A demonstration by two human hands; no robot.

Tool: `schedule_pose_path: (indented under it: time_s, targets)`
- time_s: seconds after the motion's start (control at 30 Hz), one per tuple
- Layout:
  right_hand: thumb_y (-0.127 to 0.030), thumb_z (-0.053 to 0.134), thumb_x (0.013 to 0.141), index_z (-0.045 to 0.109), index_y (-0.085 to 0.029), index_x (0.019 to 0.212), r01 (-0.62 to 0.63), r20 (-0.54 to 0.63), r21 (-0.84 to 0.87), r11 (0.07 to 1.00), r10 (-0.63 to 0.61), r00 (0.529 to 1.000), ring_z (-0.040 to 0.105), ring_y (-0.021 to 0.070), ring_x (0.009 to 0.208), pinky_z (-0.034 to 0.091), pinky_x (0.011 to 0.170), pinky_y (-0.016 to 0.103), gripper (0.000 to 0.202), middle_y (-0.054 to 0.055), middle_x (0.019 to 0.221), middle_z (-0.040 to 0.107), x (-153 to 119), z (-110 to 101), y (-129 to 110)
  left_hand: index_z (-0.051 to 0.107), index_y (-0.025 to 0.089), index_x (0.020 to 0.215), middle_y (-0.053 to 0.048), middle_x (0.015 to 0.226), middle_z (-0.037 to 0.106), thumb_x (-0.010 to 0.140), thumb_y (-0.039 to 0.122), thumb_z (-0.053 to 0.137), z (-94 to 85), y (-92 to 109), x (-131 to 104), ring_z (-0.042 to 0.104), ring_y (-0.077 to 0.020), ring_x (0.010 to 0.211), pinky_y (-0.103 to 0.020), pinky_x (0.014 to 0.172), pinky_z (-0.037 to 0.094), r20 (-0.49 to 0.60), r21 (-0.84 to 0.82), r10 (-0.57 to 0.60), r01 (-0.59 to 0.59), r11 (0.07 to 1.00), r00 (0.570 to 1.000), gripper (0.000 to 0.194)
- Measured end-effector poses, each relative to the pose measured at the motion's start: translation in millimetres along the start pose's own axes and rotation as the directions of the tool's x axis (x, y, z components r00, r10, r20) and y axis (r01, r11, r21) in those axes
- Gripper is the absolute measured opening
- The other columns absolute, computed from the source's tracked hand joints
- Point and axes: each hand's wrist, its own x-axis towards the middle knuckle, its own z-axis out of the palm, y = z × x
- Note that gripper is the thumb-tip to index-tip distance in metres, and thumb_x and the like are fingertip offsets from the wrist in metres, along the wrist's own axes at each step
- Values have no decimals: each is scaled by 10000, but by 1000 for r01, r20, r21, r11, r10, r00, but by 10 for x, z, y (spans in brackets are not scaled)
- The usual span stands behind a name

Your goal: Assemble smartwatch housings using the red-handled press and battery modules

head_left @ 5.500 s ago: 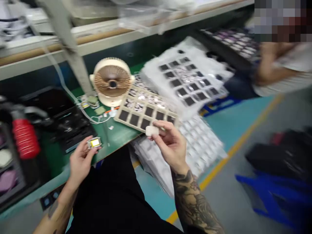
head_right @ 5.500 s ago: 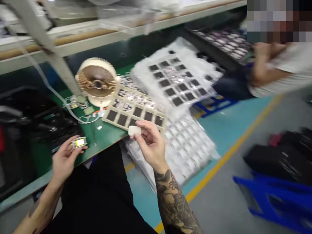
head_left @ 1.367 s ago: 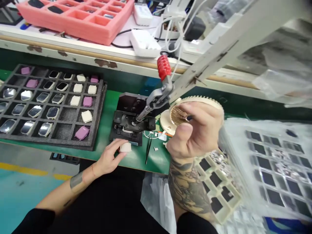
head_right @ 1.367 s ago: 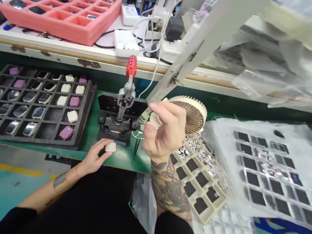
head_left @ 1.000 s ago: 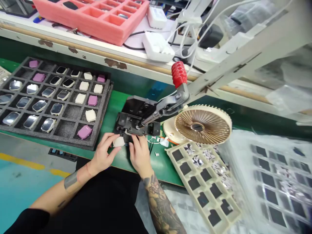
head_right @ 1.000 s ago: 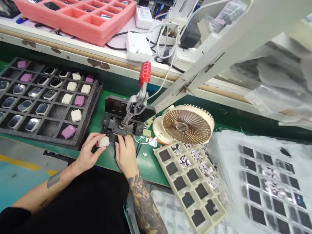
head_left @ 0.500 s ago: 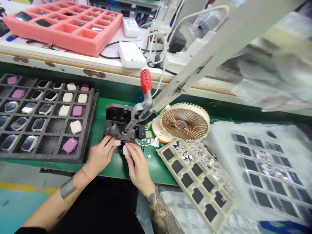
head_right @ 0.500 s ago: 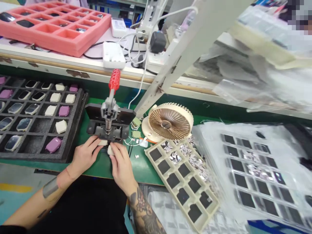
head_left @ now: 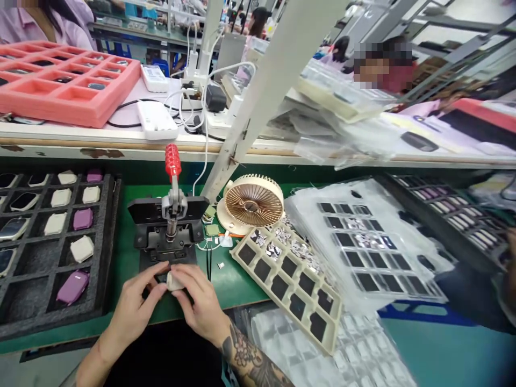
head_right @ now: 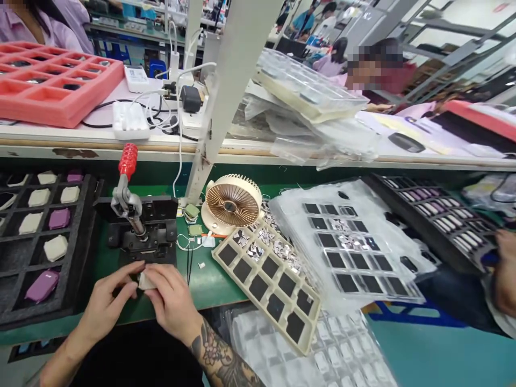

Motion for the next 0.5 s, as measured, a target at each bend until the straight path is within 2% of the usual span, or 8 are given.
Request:
schedule_pose_path:
  time_s: [0.13,0.2,0.27,0.33,0.37,0.4,0.47,0.5]
  targets:
    - [-131,655,1031,652,-234,1509,200,80,-89,976,-193,978,738,277,1259,684,1042,463,489,122,1383,756,273,-128,-181,783,209,1270,-93,1092,880,1127,432,669,61,-7,-98,858,-244,906,-336,798,712,-12,-267,-149,141,953,989,289]
    - [-168,682,993,675,-211,1486,294,-44,-109,950,-300,953,735,299,1280,683,1049,488,496,143,1387,737,550,-352,-286,766,197,1237,-87,1009,868,1150,422,616,112,-24,-100,842,-231,822,-317,732,684,-11,-239,-144,137,961,990,284]
    - [-189,683,997,705,-208,1462,343,-305,-206,917,-393,868,756,295,1219,679,1000,489,467,135,1313,752,956,-628,-350,759,197,1250,-66,914,848,1151,400,596,165,-40,-102,806,-210,727,-303,695,648,2,-166,-119,118,979,993,278]
    - [-252,665,1063,755,-196,1380,366,-540,-293,883,-469,699,785,275,1078,654,927,480,334,112,1160,799,1472,-868,-355,783,205,1228,-57,888,836,1120,380,636,208,-50,-105,791,-211,745,-311,744,637,-3,-96,-101,100,990,995,253]
    - [-277,626,1120,733,-180,1404,301,-562,-224,927,-376,737,789,226,986,644,910,448,319,101,1121,806,1745,-953,-343,799,211,1214,-58,900,837,1099,373,662,224,-53,-106,792,-217,779,-315,778,635,-10,-71,-96,95,993,995,241]
    - [-328,563,1172,689,-152,1458,228,-532,-102,968,-246,810,783,188,908,630,868,406,358,98,1064,815,2007,-1009,-331,809,217,1221,-60,924,843,1084,368,677,235,-54,-104,795,-222,811,-316,806,634,-17,-50,-89,88,995,996,243]
    - [-431,439,1221,632,-121,1522,111,-305,124,986,-69,950,775,152,794,597,754,358,474,113,1024,829,2426,-1045,-323,811,227,1291,-68,1001,864,1073,360,679,242,-55,-96,808,-228,858,-313,840,637,-34,-22,-76,75,997,997,288]
    - [-458,403,1227,608,-121,1555,96,-209,147,984,-64,976,776,149,771,580,715,353,513,124,1043,834,2550,-1037,-330,805,230,1331,-73,1053,876,1071,358,678,242,-57,-92,819,-230,880,-310,853,641,-45,-16,-68,67,998,997,316]
